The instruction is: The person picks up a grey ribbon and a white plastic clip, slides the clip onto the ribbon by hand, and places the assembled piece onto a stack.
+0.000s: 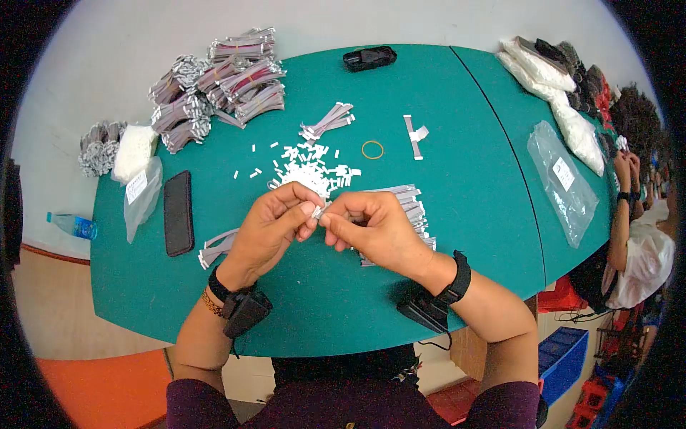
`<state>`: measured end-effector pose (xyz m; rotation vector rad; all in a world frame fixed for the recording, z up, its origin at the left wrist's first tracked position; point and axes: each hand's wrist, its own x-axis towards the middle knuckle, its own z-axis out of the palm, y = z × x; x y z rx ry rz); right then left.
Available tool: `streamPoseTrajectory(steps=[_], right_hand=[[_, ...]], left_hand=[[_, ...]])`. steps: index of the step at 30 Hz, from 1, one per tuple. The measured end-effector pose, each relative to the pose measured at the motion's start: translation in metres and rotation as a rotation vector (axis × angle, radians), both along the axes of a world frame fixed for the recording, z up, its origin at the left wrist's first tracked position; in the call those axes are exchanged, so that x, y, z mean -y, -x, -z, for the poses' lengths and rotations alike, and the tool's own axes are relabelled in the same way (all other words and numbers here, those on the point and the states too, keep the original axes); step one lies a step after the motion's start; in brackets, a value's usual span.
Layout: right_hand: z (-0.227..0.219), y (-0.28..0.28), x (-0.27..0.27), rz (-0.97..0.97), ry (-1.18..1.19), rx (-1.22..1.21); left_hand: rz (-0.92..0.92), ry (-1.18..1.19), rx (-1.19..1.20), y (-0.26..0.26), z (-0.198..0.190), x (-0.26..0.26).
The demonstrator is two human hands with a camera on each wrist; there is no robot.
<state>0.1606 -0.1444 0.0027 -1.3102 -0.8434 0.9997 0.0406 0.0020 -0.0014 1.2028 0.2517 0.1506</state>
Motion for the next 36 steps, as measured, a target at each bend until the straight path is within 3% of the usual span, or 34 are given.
streamPoseTrajectory(steps=[36], right_hand=[[-0.0019,0.001,0.001,0.004,-0.011,0.018]], left_hand=[[0.004,0.038,0.004,0.0007,0.0005,0.0002]])
